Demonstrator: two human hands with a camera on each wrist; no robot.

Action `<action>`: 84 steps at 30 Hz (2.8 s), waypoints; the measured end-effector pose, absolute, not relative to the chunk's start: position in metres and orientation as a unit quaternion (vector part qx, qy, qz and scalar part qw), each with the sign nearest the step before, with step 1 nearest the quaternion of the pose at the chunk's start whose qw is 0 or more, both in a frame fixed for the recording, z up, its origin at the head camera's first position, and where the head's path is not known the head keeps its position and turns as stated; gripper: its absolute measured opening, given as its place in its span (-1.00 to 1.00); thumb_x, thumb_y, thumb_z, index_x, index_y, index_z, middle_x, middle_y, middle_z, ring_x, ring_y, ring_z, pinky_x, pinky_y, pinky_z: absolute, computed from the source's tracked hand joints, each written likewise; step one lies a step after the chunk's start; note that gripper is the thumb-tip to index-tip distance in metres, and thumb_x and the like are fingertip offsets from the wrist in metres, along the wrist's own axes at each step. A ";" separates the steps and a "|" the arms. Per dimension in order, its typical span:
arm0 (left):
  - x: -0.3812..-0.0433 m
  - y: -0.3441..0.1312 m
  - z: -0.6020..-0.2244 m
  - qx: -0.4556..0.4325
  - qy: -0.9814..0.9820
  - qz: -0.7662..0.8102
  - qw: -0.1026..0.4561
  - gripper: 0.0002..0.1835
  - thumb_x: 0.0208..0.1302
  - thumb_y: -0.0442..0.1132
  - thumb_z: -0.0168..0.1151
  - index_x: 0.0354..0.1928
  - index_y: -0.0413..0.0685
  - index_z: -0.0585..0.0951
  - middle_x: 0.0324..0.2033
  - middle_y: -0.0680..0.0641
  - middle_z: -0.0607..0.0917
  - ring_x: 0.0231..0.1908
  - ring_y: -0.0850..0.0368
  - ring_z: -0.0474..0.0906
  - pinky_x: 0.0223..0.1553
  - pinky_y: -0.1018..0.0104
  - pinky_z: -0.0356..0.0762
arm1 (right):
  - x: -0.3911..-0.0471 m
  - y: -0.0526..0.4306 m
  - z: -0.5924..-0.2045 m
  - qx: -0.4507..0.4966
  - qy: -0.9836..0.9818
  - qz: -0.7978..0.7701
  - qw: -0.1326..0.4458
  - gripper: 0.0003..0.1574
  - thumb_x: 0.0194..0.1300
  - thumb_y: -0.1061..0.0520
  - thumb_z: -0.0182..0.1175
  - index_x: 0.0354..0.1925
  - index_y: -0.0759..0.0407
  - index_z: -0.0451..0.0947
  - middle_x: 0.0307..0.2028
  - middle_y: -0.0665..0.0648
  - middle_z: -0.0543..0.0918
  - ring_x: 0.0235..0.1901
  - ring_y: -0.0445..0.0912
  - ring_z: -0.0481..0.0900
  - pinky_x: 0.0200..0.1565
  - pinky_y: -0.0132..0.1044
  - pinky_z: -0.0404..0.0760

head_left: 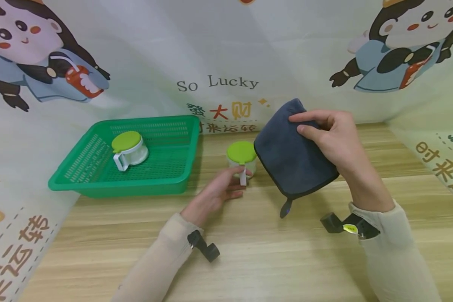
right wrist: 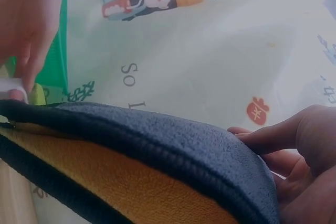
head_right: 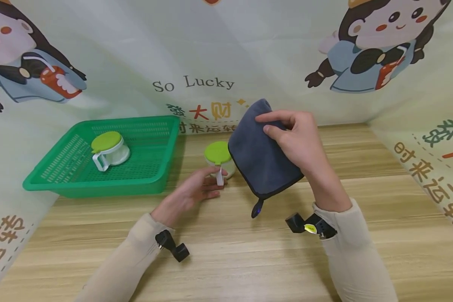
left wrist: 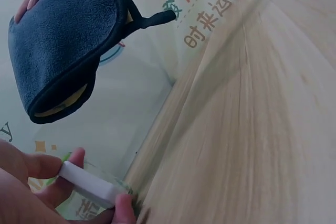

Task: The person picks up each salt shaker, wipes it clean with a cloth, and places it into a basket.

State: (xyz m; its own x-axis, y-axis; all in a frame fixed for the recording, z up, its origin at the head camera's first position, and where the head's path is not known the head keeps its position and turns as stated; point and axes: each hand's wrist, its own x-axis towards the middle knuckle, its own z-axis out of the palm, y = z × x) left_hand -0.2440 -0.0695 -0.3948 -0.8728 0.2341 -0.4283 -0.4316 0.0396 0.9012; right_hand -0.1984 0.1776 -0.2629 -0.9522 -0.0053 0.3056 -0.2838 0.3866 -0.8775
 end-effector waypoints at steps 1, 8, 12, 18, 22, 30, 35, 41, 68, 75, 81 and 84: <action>-0.244 -0.070 -0.394 -0.076 0.675 0.695 0.235 -0.64 0.55 -0.04 0.05 0.04 -0.12 0.68 0.05 -0.19 0.71 -0.09 0.05 0.61 -0.10 0.29 0.56 | -0.199 0.177 -0.263 0.089 -0.824 0.546 0.127 -0.71 0.41 0.23 0.30 0.05 0.07 0.77 -0.12 -0.19 0.81 0.07 -0.28 0.64 -0.02 -0.48 0.60; -0.240 -0.077 -0.380 -0.064 0.671 0.711 0.200 -0.69 0.53 -0.06 0.09 -0.10 -0.13 0.70 -0.28 -0.07 0.71 -0.33 0.14 0.56 -0.20 0.33 0.52 | -0.199 0.174 -0.262 0.103 -0.840 0.520 0.111 -0.70 0.40 0.27 0.28 0.05 0.09 0.77 0.09 0.05 0.76 0.20 -0.13 0.62 -0.02 -0.52 0.59; -0.231 -0.078 -0.360 -0.034 0.690 0.702 0.175 -0.68 0.53 -0.06 0.06 -0.12 -0.13 0.68 -0.31 -0.01 0.70 -0.33 0.17 0.54 -0.13 0.29 0.51 | -0.199 0.171 -0.263 0.127 -0.847 0.507 0.094 -0.70 0.41 0.29 0.25 0.03 0.10 0.77 0.13 0.16 0.73 0.23 -0.03 0.61 -0.06 -0.50 0.60; -0.217 -0.080 -0.331 -0.020 0.695 0.702 0.154 -0.71 0.52 -0.03 0.09 -0.19 -0.06 0.68 -0.25 -0.04 0.75 -0.22 0.14 0.64 -0.07 0.27 0.56 | -0.199 0.163 -0.265 0.183 -0.849 0.489 0.079 -0.74 0.44 0.26 0.25 0.05 0.15 0.71 0.09 0.22 0.75 0.06 0.01 0.71 -0.10 -0.43 0.60; -0.208 -0.079 -0.320 -0.012 0.699 0.699 0.151 -0.70 0.53 0.00 0.10 -0.19 -0.03 0.69 -0.21 -0.06 0.75 -0.13 0.09 0.67 0.03 0.21 0.57 | -0.200 0.156 -0.268 0.210 -0.849 0.480 0.065 -0.65 0.43 0.22 0.29 0.15 0.14 0.58 0.02 0.29 0.77 -0.11 0.03 0.80 -0.18 -0.40 0.67; -0.196 -0.074 -0.308 0.005 0.710 0.691 0.135 -0.69 0.55 -0.02 0.07 -0.18 -0.05 0.69 -0.15 -0.08 0.74 -0.11 0.07 0.66 0.03 0.19 0.58 | -0.206 0.145 -0.287 0.287 -0.874 0.359 0.156 -0.84 0.30 0.12 0.45 -0.14 0.04 0.75 -0.19 0.05 0.82 -0.18 -0.10 0.78 -0.10 -0.18 0.63; -0.192 -0.073 -0.306 0.012 0.721 0.681 0.125 -0.67 0.57 -0.02 0.04 -0.19 -0.06 0.68 -0.17 -0.04 0.70 -0.10 0.05 0.64 0.03 0.16 0.58 | -0.209 0.139 -0.294 0.301 -0.886 0.323 0.141 -0.88 0.28 0.15 0.45 -0.19 0.09 0.76 -0.24 0.09 0.83 -0.21 -0.07 0.77 -0.14 -0.11 0.63; -0.190 -0.073 -0.306 0.019 0.724 0.680 0.118 -0.66 0.58 -0.01 0.02 -0.19 -0.06 0.67 -0.19 -0.01 0.70 -0.10 0.06 0.64 -0.03 0.23 0.58 | -0.210 0.135 -0.297 0.278 -0.893 0.328 0.136 -0.90 0.26 0.16 0.46 -0.22 0.10 0.79 -0.28 0.08 0.83 -0.25 -0.07 0.76 -0.15 -0.15 0.62; -0.190 -0.074 -0.304 0.016 0.718 0.686 0.115 -0.67 0.57 -0.02 0.03 -0.24 -0.05 0.65 -0.20 -0.09 0.73 -0.16 0.07 0.64 -0.01 0.18 0.59 | -0.209 0.134 -0.296 0.254 -0.901 0.330 0.121 -0.89 0.29 0.10 0.45 -0.23 0.08 0.81 -0.30 0.06 0.84 -0.29 -0.08 0.73 -0.19 -0.19 0.57; -0.189 -0.076 -0.303 0.018 0.716 0.689 0.112 -0.67 0.57 -0.01 0.03 -0.23 -0.05 0.65 -0.26 0.00 0.69 -0.14 0.07 0.65 -0.04 0.23 0.59 | -0.207 0.135 -0.295 0.260 -0.873 0.376 0.168 -0.88 0.28 0.13 0.46 -0.20 0.10 0.81 -0.24 0.11 0.84 -0.17 -0.03 0.79 -0.07 -0.09 0.67; -0.188 -0.078 -0.301 0.014 0.713 0.692 0.113 -0.66 0.57 0.01 0.02 -0.21 -0.05 0.65 -0.21 -0.08 0.76 -0.13 0.06 0.67 0.00 0.17 0.59 | -0.211 0.141 -0.293 0.238 -0.886 0.361 0.166 -0.85 0.28 0.14 0.45 -0.17 0.13 0.81 -0.23 0.14 0.84 -0.17 0.00 0.79 -0.08 -0.08 0.66; -0.189 -0.078 -0.300 0.011 0.713 0.692 0.114 -0.67 0.57 0.00 0.03 -0.22 -0.05 0.65 -0.20 -0.08 0.75 -0.12 0.07 0.67 0.02 0.16 0.59 | -0.211 0.143 -0.292 0.228 -0.888 0.358 0.175 -0.84 0.28 0.13 0.45 -0.17 0.15 0.81 -0.23 0.16 0.84 -0.18 0.02 0.79 -0.08 -0.07 0.65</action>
State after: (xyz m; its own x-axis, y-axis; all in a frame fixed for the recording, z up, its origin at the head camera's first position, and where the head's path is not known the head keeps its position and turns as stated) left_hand -0.1886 -0.0785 -0.3004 -0.9738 0.1738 -0.1466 -0.1412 0.0433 0.9890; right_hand -0.2108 0.1434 -0.2916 -0.8347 -0.2796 0.4744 -0.5306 0.6392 -0.5567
